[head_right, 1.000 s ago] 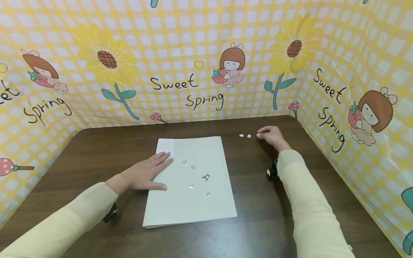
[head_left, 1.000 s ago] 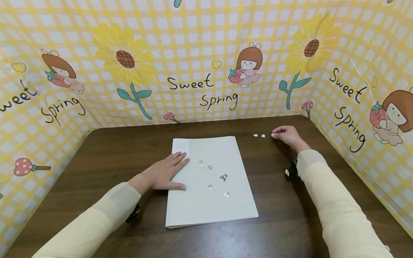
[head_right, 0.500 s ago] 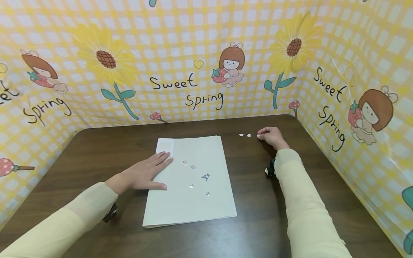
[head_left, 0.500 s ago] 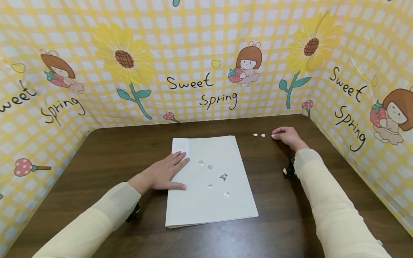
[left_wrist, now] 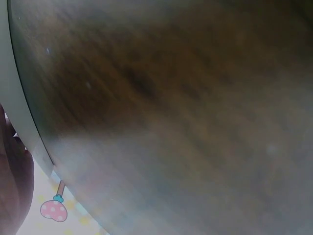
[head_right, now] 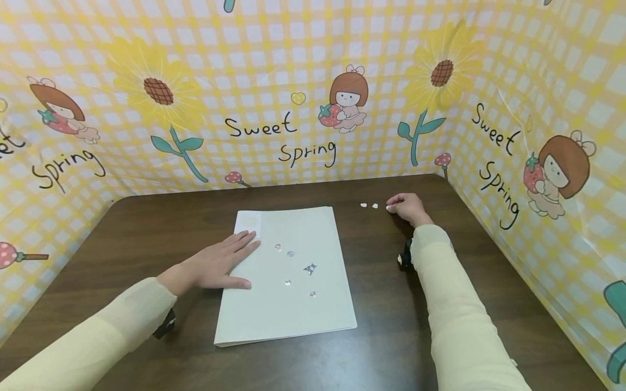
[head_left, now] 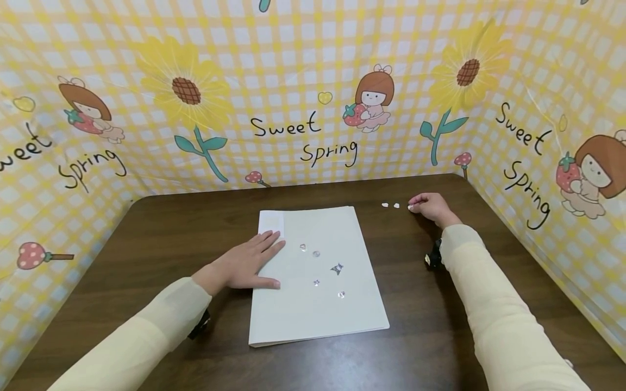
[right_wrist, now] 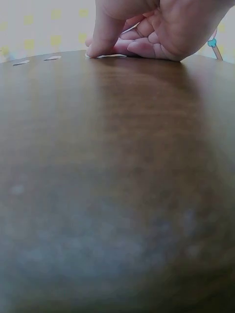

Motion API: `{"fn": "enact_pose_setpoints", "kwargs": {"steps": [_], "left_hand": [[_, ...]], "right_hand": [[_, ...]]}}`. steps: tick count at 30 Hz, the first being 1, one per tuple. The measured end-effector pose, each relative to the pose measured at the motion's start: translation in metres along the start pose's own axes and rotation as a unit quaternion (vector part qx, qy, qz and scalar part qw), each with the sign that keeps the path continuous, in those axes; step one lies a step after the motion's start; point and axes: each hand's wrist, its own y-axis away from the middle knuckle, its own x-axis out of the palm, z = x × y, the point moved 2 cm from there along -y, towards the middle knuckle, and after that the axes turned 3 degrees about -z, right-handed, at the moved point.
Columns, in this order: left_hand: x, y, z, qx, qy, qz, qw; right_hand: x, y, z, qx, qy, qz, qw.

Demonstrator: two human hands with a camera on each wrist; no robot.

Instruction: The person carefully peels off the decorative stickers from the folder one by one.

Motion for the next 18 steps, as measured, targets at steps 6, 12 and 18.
{"fn": "enact_pose_setpoints", "kwargs": {"steps": [6,12,18], "left_hand": [[0.0004,0.0001,-0.0005,0.002,0.004,-0.008,1.0],[0.0004,0.0008,-0.0012,0.003,0.01,-0.012,0.9999],[0.0007,0.0002,-0.0009,0.0,0.008,-0.007,0.9999]], "right_hand": [[0.001,0.0001,0.003,0.0,0.01,-0.004,0.9999],[0.0011,-0.0004,0.003,-0.001,0.019,0.001,0.9998],[0.0006,0.0006,0.0034,0.002,0.02,0.002,0.9998]]}}
